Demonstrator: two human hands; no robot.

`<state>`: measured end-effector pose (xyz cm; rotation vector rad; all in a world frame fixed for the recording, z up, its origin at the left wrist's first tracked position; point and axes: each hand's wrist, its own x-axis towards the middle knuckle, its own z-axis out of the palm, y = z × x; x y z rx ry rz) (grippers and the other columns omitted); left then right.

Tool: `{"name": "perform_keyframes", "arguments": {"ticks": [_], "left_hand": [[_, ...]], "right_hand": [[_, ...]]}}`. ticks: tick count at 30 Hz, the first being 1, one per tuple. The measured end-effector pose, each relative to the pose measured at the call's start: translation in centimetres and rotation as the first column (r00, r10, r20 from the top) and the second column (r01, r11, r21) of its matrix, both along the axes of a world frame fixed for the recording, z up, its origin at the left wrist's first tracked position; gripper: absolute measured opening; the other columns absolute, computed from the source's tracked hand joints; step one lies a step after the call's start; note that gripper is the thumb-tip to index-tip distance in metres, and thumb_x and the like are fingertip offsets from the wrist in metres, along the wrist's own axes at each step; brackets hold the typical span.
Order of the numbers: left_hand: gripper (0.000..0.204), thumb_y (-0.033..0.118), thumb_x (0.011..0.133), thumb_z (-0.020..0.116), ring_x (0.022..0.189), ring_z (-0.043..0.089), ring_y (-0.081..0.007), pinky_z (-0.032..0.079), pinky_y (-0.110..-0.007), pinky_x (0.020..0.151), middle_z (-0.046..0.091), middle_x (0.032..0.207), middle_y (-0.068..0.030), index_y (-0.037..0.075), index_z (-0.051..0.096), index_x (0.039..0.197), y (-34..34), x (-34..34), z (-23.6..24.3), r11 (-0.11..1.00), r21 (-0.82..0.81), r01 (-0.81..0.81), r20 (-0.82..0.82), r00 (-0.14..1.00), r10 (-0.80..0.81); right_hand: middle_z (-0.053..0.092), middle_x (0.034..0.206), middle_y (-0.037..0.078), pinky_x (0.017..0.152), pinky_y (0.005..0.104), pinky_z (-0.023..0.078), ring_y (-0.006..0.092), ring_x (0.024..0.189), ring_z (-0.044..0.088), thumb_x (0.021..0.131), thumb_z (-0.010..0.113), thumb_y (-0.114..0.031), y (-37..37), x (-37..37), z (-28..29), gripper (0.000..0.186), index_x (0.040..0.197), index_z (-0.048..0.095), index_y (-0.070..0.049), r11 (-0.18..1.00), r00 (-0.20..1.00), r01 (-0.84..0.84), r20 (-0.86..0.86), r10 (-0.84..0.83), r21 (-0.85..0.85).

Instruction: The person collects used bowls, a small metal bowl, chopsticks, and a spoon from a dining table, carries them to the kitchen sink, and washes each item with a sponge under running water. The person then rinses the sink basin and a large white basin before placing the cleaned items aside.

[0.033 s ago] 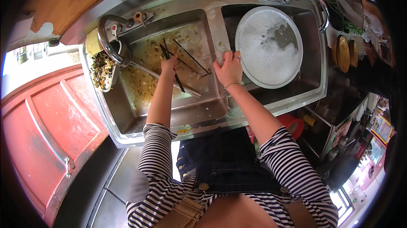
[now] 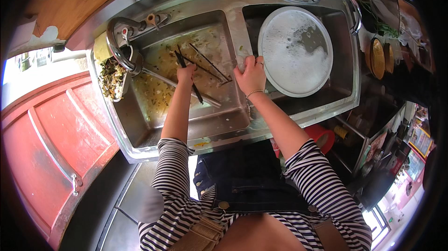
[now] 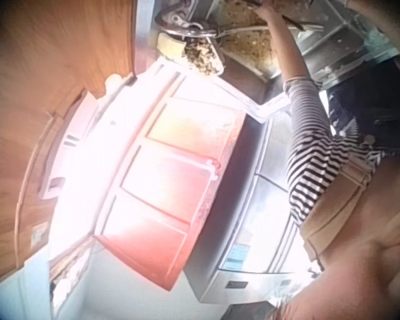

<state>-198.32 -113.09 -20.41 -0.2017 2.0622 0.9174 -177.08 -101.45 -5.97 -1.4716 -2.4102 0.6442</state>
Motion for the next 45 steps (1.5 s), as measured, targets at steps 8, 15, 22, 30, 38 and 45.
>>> {"name": "perform_keyframes", "arguments": {"ticks": [8,15,22,30,38,45], "left_hand": [[0.047,0.005,0.069,0.066,0.084,0.063,-0.0273,0.052,-0.038,0.069,0.056,0.12,-0.0021,0.018,0.06,0.114,0.0,-0.4,2.8,0.414,-0.337,0.846,-0.7,0.069,-0.711],[0.049,0.01,0.069,0.066,0.095,0.06,-0.0296,0.051,-0.042,0.075,0.049,0.124,-0.0021,0.018,0.053,0.116,3.7,-1.8,1.7,-0.016,-0.36,0.933,-0.474,-0.198,-0.858],[0.032,0.01,0.072,0.063,0.093,0.06,-0.0306,0.051,-0.042,0.074,0.056,0.107,-0.0082,0.01,0.056,0.103,2.2,-1.4,1.0,-0.095,-0.443,0.892,-0.34,-0.265,-0.902],[0.029,0.008,0.078,0.055,0.095,0.058,-0.0338,0.05,-0.043,0.075,0.059,0.098,-0.0158,0.008,0.051,0.107,-1.2,-0.4,6.2,0.17,-0.501,0.849,-0.425,-0.07,-0.903],[0.017,0.005,0.081,0.045,0.096,0.055,-0.0335,0.048,-0.042,0.077,0.061,0.093,-0.0153,0.004,0.048,0.097,-2.6,6.5,14.7,0.634,-0.436,0.639,-0.607,0.311,-0.731],[0.016,0.008,0.076,0.054,0.09,0.056,-0.0303,0.051,-0.04,0.067,0.061,0.09,-0.0129,0.003,0.046,0.089,-2.9,11.1,18.4,0.69,-0.407,0.599,-0.687,0.297,-0.664]], "right_hand": [[0.045,0.092,0.018,0.069,0.0452,0.047,0.0373,0.086,0.051,0.067,0.069,-0.025,0.2,0.0,0.1,0.039,0.09,0.045,-0.004,0.999,1.0,0.0,0.002,0.0,-0.046],[0.045,0.092,0.018,0.071,0.0455,0.047,0.037,0.088,0.05,0.068,0.069,-0.026,0.3,0.2,-0.4,0.04,0.09,0.045,-0.004,0.999,1.0,0.001,0.017,0.0,-0.045],[0.045,0.092,0.017,0.071,0.0454,0.047,0.0366,0.088,0.051,0.068,0.069,-0.026,0.2,0.1,-0.2,0.04,0.092,0.044,-0.005,0.999,1.0,-0.004,0.018,0.005,-0.033],[0.045,0.093,0.017,0.072,0.0441,0.044,0.0354,0.088,0.05,0.068,0.07,-0.025,0.1,0.0,-0.5,0.039,0.092,0.046,-0.006,0.999,1.0,-0.008,0.018,0.007,0.038],[0.054,0.083,0.005,0.072,0.0375,0.04,0.0238,0.079,0.053,0.074,0.069,-0.02,-2.3,0.1,1.8,0.017,0.079,0.058,-0.008,0.937,0.936,-0.1,-0.287,0.203,0.334],[0.06,0.067,0.005,0.05,0.0288,0.041,0.0121,0.057,0.053,0.081,0.069,-0.026,-5.9,-2.7,2.7,0.029,0.075,0.057,0.0,0.89,0.843,-0.002,-0.48,-0.245,-0.456]]}}
